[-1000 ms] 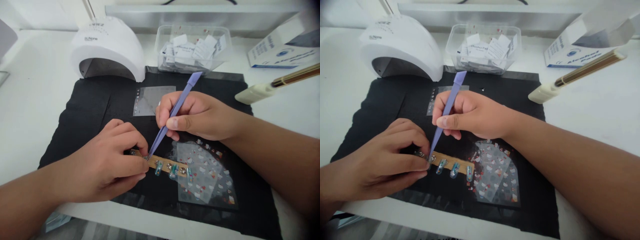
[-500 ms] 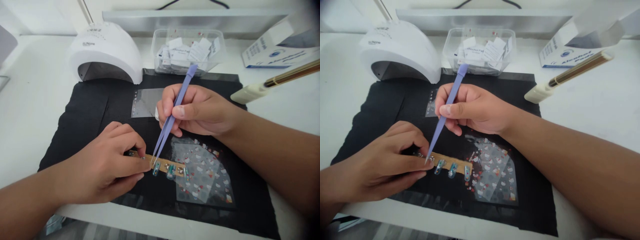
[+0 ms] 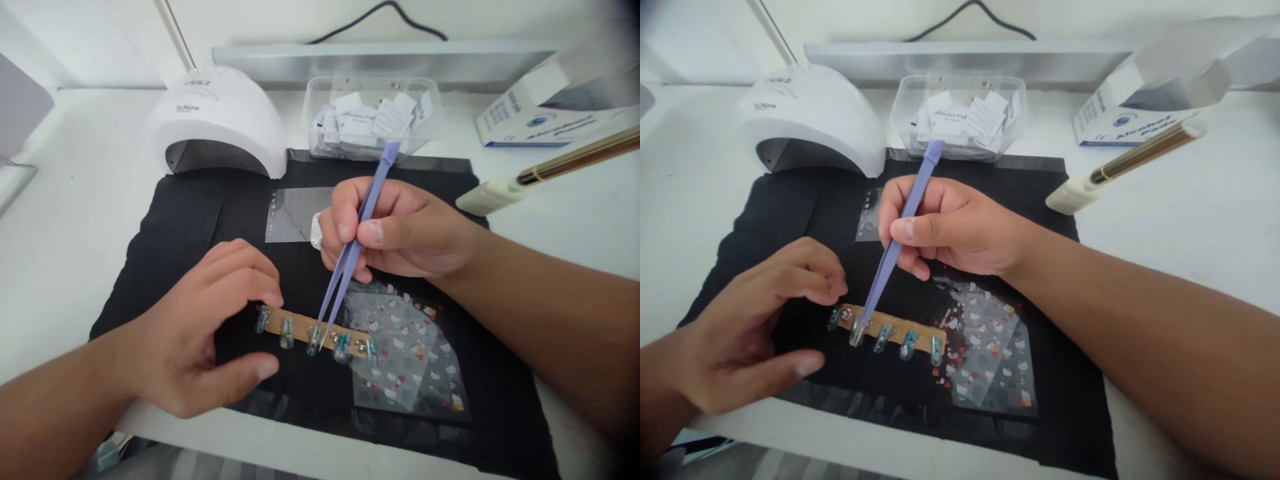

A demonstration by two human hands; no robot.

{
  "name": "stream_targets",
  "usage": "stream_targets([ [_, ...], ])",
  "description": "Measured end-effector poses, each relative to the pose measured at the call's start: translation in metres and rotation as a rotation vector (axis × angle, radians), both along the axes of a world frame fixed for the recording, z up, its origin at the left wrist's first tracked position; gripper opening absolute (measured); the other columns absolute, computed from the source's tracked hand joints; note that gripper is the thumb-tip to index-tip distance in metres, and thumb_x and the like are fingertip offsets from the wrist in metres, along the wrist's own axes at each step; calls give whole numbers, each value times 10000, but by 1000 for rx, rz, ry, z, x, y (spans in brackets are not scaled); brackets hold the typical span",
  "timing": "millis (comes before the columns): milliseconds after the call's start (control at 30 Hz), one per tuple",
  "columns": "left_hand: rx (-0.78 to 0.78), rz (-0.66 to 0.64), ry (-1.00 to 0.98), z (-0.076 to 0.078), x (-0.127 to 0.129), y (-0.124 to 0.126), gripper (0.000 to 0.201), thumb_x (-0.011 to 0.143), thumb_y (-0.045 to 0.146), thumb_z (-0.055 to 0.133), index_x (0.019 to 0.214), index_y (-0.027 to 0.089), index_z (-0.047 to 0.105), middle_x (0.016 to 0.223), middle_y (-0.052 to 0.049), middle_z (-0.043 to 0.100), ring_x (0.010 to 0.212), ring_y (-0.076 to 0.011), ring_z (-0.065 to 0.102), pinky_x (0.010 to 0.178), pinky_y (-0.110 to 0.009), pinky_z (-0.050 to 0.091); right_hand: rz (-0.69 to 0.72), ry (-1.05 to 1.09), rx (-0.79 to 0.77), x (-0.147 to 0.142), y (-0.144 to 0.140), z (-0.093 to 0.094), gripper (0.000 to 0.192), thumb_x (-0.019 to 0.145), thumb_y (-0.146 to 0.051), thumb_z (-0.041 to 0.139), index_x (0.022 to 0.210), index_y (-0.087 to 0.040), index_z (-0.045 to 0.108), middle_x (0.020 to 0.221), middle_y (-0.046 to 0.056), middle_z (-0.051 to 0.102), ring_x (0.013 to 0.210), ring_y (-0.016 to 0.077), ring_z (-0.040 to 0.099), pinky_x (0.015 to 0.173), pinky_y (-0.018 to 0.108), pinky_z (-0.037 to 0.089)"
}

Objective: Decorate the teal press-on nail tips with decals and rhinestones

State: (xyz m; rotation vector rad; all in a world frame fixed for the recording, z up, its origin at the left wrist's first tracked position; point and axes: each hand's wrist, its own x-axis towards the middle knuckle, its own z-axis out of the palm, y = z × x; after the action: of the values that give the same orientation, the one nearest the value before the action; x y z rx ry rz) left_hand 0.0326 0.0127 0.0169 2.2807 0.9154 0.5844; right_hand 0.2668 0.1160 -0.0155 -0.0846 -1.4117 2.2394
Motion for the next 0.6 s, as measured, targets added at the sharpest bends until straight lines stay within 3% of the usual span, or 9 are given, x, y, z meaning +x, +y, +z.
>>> stream_targets([
  [167,84,153,-67,-8,-10,12,168,835,147,553,987,184,490,940,-48,526,896,-188,512,770,-354,448,19,-5,4,0,1,0,126,881,-228,638,863,-125,569,668,-42,546,573,60,541,561,205,454],
  [367,167,413,131,-11,-14,26,45,871,221,547,889,180,541,890,-23,561,877,-184,516,804,-346,429,-8,-62,10,0,2,-3,182,839,-280,688,866,-111,628,674,-11,596,582,79,557,531,204,440],
  [500,195,507,233,-15,-15,34,210,868,296,564,1029,164,597,1030,-68,593,1010,-238,520,933,-441,425,-77,-53,-4,-3,2,-6,236,791,-327,737,842,-121,634,689,2,623,568,91,573,515,215,432],
  [600,192,496,301,-22,-14,39,516,833,402,640,1285,182,525,1294,-118,543,1179,-303,471,1011,-524,392,-130,-47,24,-5,1,-5,235,794,-335,732,838,-130,625,677,-1,614,573,102,580,526,230,436],
])
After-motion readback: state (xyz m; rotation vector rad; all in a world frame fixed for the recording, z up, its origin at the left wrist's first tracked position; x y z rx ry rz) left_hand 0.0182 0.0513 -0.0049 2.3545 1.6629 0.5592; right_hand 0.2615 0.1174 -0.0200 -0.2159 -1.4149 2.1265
